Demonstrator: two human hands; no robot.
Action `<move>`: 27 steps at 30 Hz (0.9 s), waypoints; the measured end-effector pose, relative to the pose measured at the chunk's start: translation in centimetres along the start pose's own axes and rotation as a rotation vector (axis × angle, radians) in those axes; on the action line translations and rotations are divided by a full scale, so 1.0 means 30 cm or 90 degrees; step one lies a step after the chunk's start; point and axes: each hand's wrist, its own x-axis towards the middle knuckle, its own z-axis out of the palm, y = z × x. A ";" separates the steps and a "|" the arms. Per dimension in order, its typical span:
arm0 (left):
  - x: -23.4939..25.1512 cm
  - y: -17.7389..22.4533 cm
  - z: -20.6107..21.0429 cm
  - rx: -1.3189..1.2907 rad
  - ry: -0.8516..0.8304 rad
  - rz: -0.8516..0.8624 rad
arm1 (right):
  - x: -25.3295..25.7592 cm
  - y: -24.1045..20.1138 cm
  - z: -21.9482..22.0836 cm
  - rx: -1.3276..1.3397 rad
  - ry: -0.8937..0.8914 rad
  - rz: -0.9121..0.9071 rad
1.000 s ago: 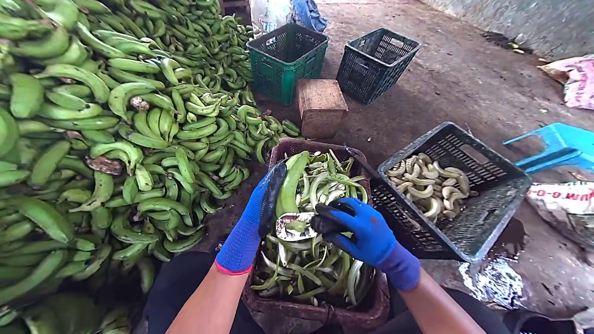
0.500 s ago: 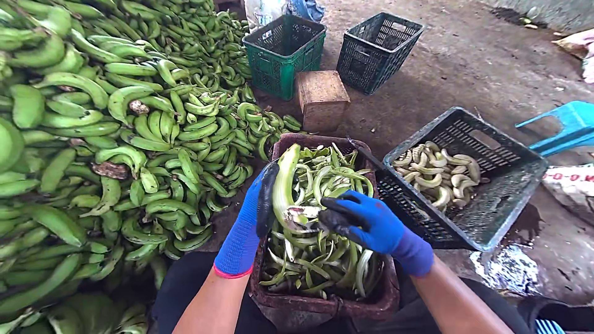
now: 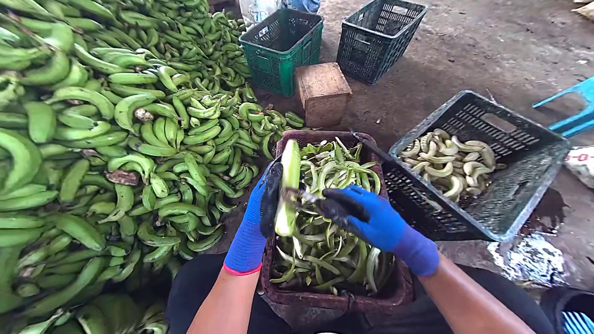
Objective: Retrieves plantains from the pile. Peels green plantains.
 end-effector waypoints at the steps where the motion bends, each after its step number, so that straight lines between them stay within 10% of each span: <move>1: 0.000 -0.004 0.006 0.018 0.043 0.028 | -0.010 -0.016 0.012 0.003 -0.028 -0.023; 7: 0.000 -0.032 0.043 -0.052 0.111 0.139 | 0.003 -0.014 0.021 -0.072 0.019 -0.106; 14: -0.067 -0.024 0.109 0.021 -0.105 -0.095 | 0.125 0.084 -0.189 -0.213 0.281 0.038; 23: 0.008 -0.009 0.029 -0.089 0.070 0.081 | 0.037 -0.001 -0.018 -0.092 -0.010 -0.058; 27: -0.054 -0.001 0.066 0.076 -0.035 0.022 | 0.095 0.048 -0.081 -0.188 0.167 -0.115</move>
